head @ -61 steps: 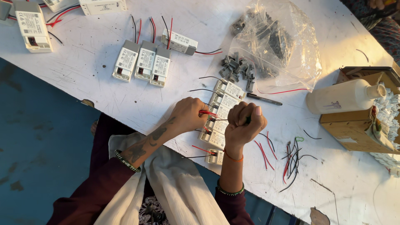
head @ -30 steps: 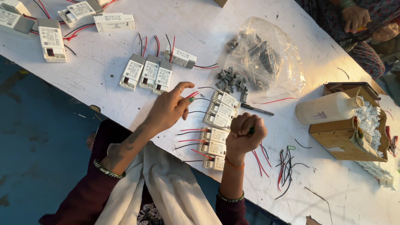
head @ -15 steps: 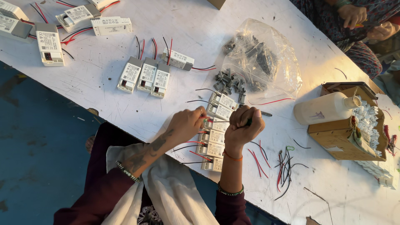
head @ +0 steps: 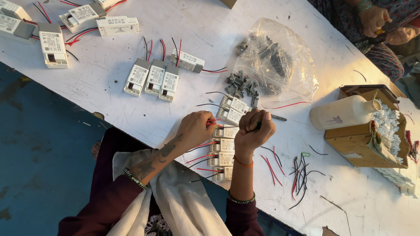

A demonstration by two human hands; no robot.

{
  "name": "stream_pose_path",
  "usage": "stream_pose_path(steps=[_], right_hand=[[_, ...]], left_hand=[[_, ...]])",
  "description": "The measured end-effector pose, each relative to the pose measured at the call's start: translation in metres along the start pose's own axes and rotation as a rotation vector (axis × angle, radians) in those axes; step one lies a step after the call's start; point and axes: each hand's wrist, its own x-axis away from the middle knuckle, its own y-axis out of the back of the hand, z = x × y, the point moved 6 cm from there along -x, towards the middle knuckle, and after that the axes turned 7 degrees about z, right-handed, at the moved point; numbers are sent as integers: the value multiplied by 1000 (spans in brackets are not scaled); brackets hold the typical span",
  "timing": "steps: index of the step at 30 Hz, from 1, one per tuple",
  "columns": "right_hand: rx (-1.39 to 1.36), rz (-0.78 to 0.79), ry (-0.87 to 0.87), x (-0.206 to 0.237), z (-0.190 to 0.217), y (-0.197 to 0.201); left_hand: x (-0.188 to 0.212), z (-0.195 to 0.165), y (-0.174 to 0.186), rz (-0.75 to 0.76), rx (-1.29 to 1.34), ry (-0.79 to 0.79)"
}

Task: The person assembles small white electronic devices by inserting red and black wires into terminal blocks and securing them with a screwdriver. They handle multiple units, aligning wires and tightening screws, then stack the completed devices on the table.

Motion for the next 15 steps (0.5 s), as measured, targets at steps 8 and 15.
stream_pose_path(steps=[8,15], right_hand=[[23,7,10,0,-1,0],[14,-2,-7,-1,-3,2]], left_hand=[[-2,-3,2,39,22,43],[-1,-2,2,40,36,55]])
